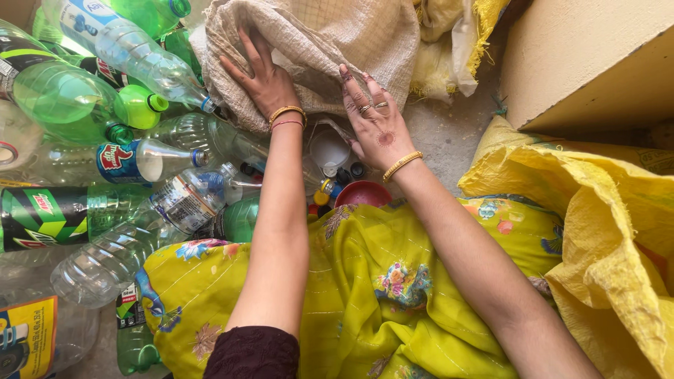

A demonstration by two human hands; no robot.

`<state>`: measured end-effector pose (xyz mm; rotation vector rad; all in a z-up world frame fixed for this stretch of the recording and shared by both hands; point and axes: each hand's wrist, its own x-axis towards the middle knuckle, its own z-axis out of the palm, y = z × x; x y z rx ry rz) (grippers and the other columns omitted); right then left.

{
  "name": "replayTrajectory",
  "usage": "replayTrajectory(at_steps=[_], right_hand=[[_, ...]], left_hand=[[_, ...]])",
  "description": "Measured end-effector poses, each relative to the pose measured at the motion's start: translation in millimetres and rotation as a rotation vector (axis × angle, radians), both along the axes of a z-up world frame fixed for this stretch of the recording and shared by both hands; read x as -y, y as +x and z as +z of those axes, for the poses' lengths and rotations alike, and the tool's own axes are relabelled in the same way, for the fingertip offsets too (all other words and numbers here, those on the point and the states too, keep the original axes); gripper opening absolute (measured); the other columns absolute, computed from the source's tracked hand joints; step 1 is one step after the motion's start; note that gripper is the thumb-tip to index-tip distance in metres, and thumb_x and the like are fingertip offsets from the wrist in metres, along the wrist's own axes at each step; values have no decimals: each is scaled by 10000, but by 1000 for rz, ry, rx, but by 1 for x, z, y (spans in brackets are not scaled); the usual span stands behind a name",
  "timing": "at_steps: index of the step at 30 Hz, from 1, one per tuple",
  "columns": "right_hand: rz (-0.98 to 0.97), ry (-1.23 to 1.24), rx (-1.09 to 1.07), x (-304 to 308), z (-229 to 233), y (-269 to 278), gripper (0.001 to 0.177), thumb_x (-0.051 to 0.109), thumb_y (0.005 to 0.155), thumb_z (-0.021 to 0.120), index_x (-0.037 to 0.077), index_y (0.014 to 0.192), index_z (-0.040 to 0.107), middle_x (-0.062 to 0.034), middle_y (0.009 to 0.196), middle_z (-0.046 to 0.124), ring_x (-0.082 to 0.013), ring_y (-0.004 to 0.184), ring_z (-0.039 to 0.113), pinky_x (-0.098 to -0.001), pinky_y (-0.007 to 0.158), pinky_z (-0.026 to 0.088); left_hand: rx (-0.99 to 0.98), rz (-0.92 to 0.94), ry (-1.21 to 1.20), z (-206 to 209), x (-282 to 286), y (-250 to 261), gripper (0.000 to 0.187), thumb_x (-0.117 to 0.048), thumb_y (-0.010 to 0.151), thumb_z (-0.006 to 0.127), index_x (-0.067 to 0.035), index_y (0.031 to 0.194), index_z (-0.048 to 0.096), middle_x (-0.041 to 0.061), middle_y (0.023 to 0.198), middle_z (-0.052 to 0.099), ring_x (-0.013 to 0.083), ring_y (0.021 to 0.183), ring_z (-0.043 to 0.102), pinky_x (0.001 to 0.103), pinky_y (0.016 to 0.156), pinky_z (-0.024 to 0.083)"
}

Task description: The person sits on the floor and sorts empty plastic bottles by removing caps and placing them into a burlap sack. They handle multiple bottles one at a time, including clear, green, and branded containers, and also place a small jar into the sack.

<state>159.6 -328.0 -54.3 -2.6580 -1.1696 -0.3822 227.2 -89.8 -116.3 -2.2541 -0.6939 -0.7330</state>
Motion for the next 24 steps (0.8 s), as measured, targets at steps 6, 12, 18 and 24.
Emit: replayTrajectory(at_steps=[6,12,18,24], right_hand=[[-4,35,-16,-1,-5,1,971,303,676,859,-30,1501,472,-125,1698,121,-378,1491,256,-485,1203,306],[5,82,-3,2,-5,2,811,318,716,860,-20,1378,535,-152,1696,125,-398,1490,274,-503,1215,311],[-10,81,17,6,-4,-2,847,302,688,860,-27,1397,534,-168,1681,138,-400,1469,289,-511,1194,314],[19,114,8,7,1,-10,857,299,680,868,-39,1388,522,-182,1683,172,-406,1470,292,-514,1217,308]], left_hand=[[-138,-105,-387,16,15,-20,259,-369,838,706,-124,833,788,112,1712,207,352,1572,-13,759,1202,-12],[69,-550,-482,49,50,-96,368,-425,784,740,-61,829,712,187,1543,412,402,1538,166,718,1225,56],[27,-993,-705,83,75,-193,387,-323,809,733,3,965,595,215,1412,529,421,1399,462,515,1137,463],[61,-1167,-654,86,46,-231,294,-202,919,725,-35,1080,545,168,1389,563,368,1369,541,487,1150,512]])
